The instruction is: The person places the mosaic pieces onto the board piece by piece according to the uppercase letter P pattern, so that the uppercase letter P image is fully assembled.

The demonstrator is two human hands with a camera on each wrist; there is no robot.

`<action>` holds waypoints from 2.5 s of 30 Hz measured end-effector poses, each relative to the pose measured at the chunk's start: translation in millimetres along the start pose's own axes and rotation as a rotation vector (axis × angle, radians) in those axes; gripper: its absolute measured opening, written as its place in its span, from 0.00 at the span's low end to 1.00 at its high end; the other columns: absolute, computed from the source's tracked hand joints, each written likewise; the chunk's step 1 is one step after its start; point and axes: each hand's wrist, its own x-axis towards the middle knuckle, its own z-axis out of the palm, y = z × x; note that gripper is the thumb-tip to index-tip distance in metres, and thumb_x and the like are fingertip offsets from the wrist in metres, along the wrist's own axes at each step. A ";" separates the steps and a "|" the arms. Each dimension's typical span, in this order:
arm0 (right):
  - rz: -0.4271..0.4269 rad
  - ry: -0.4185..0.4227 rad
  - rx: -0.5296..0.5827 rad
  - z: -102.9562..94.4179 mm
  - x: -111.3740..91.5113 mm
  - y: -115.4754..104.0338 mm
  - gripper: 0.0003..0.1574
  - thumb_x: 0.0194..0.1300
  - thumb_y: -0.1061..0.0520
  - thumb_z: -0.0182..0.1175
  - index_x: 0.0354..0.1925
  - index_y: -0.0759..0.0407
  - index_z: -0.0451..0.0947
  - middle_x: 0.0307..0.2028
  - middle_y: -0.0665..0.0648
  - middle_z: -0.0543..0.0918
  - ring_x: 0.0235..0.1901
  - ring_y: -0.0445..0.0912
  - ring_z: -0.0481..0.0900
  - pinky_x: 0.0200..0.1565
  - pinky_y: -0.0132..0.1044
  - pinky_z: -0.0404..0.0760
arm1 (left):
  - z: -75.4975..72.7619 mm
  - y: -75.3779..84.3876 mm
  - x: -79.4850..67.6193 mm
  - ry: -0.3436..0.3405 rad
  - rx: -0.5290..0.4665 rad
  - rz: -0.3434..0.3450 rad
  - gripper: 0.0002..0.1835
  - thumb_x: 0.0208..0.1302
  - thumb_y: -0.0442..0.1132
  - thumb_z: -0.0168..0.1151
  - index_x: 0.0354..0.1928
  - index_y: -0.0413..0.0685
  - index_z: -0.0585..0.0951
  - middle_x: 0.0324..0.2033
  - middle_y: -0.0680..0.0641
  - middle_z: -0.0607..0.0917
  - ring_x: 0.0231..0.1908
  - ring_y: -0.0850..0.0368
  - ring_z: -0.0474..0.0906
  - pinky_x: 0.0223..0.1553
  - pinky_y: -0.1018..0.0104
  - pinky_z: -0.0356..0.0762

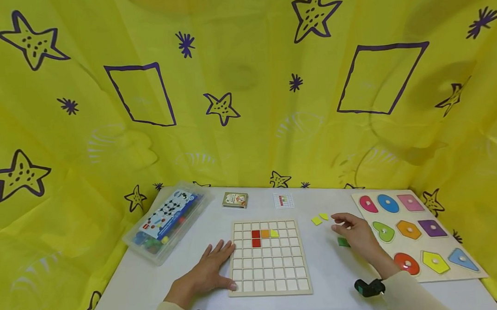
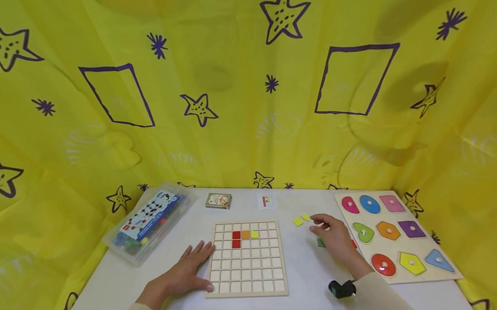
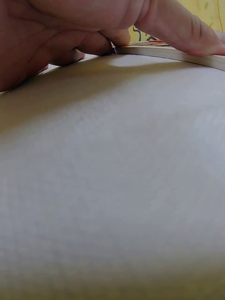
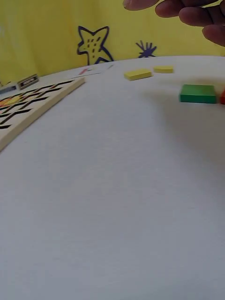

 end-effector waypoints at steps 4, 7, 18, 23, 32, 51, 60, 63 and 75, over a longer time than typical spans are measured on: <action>0.022 -0.019 -0.050 -20.8 2.5 14.6 0.25 0.75 0.58 0.64 0.66 0.66 0.79 0.56 0.69 0.83 0.50 0.53 0.75 0.39 0.25 0.80 | 0.1 -0.1 0.1 -0.005 0.004 -0.013 0.62 0.50 0.59 0.81 0.82 0.43 0.60 0.82 0.40 0.59 0.84 0.36 0.44 0.83 0.35 0.33; 0.038 -0.031 -0.061 -34.2 5.9 26.6 0.27 0.76 0.57 0.64 0.68 0.66 0.77 0.58 0.71 0.81 0.51 0.55 0.74 0.36 0.27 0.81 | 0.1 0.3 0.5 -0.004 0.002 -0.014 0.62 0.50 0.59 0.81 0.82 0.43 0.60 0.83 0.40 0.59 0.84 0.36 0.44 0.83 0.35 0.33; 0.077 -0.110 -0.120 -60.4 13.4 55.8 0.32 0.77 0.49 0.63 0.70 0.65 0.74 0.59 0.69 0.79 0.53 0.57 0.73 0.39 0.28 0.80 | 0.1 1.5 0.8 -0.002 0.013 -0.013 0.62 0.50 0.58 0.81 0.82 0.43 0.60 0.83 0.40 0.58 0.84 0.37 0.44 0.83 0.35 0.33; 0.086 -0.115 -0.122 -60.1 15.3 60.1 0.30 0.76 0.51 0.64 0.69 0.65 0.76 0.57 0.67 0.80 0.53 0.58 0.70 0.39 0.27 0.77 | -0.1 2.8 -0.2 -0.002 0.008 -0.018 0.62 0.49 0.57 0.82 0.82 0.43 0.61 0.82 0.40 0.59 0.84 0.37 0.44 0.83 0.35 0.34; 0.104 -0.146 -0.169 -55.9 20.7 68.1 0.29 0.75 0.53 0.65 0.67 0.65 0.77 0.56 0.71 0.78 0.51 0.59 0.72 0.43 0.40 0.79 | 1.0 1.9 -0.8 0.000 -0.007 -0.020 0.62 0.49 0.56 0.82 0.82 0.43 0.60 0.82 0.40 0.59 0.84 0.36 0.44 0.83 0.35 0.33; 0.101 -0.142 -0.304 -50.0 25.5 63.2 0.26 0.70 0.60 0.67 0.63 0.70 0.80 0.57 0.76 0.80 0.54 0.67 0.74 0.54 0.62 0.83 | 1.5 0.5 -0.4 0.002 -0.015 -0.018 0.62 0.49 0.56 0.82 0.82 0.42 0.60 0.82 0.39 0.58 0.84 0.36 0.43 0.83 0.36 0.32; 0.120 -0.118 -0.300 -49.8 27.3 63.7 0.25 0.70 0.58 0.67 0.61 0.69 0.79 0.51 0.71 0.83 0.48 0.61 0.75 0.42 0.44 0.83 | 0.9 -0.4 0.3 -0.002 -0.009 -0.013 0.62 0.50 0.58 0.81 0.82 0.42 0.60 0.83 0.40 0.58 0.84 0.37 0.44 0.83 0.35 0.32; 0.126 -0.108 -0.279 -50.0 26.9 62.6 0.26 0.71 0.56 0.67 0.62 0.67 0.78 0.50 0.70 0.82 0.47 0.60 0.74 0.39 0.37 0.78 | 1.0 -1.7 0.8 -0.002 -0.001 -0.018 0.62 0.49 0.59 0.81 0.83 0.43 0.60 0.83 0.41 0.58 0.84 0.37 0.44 0.83 0.36 0.32; 0.187 0.001 -0.172 -44.6 23.2 59.3 0.24 0.73 0.59 0.65 0.64 0.63 0.77 0.53 0.70 0.80 0.50 0.60 0.73 0.37 0.31 0.79 | 2.0 -4.1 1.9 0.000 0.016 -0.021 0.63 0.49 0.60 0.80 0.83 0.44 0.60 0.83 0.42 0.58 0.84 0.38 0.44 0.83 0.37 0.32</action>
